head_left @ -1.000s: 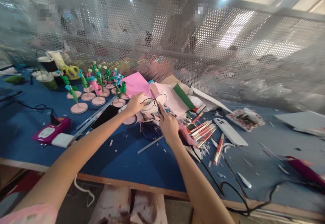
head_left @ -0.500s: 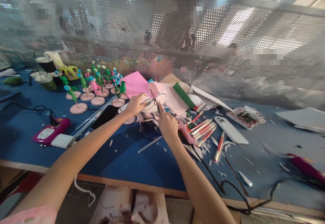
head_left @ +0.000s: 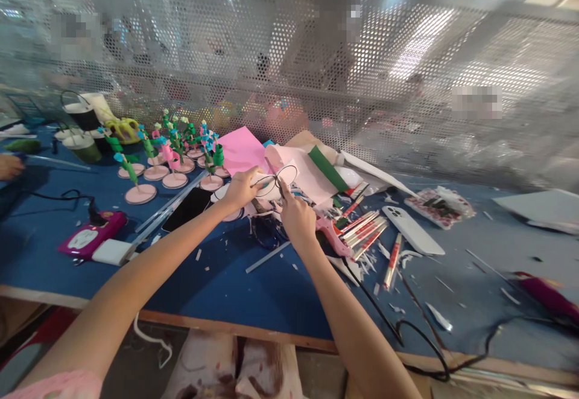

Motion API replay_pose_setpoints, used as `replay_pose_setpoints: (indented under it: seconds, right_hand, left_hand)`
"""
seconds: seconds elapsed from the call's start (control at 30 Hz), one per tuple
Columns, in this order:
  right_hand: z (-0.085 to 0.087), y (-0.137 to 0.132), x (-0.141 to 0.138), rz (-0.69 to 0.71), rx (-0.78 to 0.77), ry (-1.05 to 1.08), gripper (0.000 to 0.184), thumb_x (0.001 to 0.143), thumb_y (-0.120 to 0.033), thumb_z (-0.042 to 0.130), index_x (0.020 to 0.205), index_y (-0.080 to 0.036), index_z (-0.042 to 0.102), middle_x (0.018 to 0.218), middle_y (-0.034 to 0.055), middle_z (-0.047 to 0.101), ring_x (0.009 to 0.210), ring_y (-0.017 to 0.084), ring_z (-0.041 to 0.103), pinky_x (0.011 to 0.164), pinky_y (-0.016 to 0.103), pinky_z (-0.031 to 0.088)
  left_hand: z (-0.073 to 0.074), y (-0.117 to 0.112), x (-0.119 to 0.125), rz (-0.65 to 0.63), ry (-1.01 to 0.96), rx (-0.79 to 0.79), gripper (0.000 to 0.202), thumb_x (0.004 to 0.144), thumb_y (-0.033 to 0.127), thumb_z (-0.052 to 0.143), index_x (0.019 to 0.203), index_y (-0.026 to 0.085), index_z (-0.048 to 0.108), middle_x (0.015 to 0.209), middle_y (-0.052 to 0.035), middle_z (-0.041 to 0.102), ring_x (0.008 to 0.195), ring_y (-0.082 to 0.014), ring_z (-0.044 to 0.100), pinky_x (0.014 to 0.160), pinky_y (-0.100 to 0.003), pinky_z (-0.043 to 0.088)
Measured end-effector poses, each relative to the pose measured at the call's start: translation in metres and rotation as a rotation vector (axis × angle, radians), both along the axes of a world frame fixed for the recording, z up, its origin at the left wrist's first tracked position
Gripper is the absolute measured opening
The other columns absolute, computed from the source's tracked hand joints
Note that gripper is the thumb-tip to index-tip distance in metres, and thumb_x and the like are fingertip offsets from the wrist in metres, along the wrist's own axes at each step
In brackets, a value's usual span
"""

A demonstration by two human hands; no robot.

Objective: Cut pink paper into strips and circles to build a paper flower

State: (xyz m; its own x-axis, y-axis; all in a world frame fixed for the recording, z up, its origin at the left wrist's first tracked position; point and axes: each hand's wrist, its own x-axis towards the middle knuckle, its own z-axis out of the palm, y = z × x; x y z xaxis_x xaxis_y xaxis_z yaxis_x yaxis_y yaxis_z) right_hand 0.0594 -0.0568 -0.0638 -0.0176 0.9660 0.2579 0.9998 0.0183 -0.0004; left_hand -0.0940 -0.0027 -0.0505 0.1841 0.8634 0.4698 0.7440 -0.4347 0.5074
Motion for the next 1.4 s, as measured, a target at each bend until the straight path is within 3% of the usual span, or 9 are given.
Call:
replay_pose_setpoints:
  seconds: [0.43, 0.9, 1.4]
  right_hand:
    - [-0.007, 0.002, 0.003, 0.013, 0.013, -0.039, 0.069, 0.094, -0.017, 0.037, 0.151, -0.03, -0.001, 0.097, 0.0083, 0.065, 0.076, 0.018, 0.065, 0.061, 0.025, 0.047]
    - [-0.015, 0.004, 0.002, 0.024, 0.004, -0.092, 0.07, 0.094, -0.016, 0.038, 0.151, -0.028, 0.0, 0.095, 0.0092, 0.062, 0.075, 0.018, 0.064, 0.059, 0.023, 0.047]
    - [-0.01, 0.002, 0.002, 0.051, -0.019, -0.095, 0.075, 0.091, -0.011, 0.039, 0.151, -0.027, -0.004, 0.094, 0.0089, 0.062, 0.076, 0.018, 0.066, 0.063, 0.024, 0.049]
  left_hand:
    - [-0.006, 0.004, 0.002, 0.073, -0.012, 0.006, 0.025, 0.074, 0.017, 0.062, 0.099, 0.016, 0.057, 0.074, -0.0057, 0.065, 0.071, -0.0208, 0.06, 0.066, -0.029, 0.044]
    - [-0.002, 0.001, 0.001, 0.103, -0.039, -0.015, 0.015, 0.075, 0.017, 0.061, 0.089, 0.018, 0.056, 0.072, -0.0033, 0.063, 0.068, -0.0193, 0.058, 0.064, -0.027, 0.042]
    - [-0.001, -0.001, 0.001, 0.141, 0.019, -0.046, 0.024, 0.079, 0.022, 0.061, 0.101, 0.016, 0.055, 0.078, -0.0074, 0.064, 0.078, -0.0238, 0.061, 0.069, -0.03, 0.043]
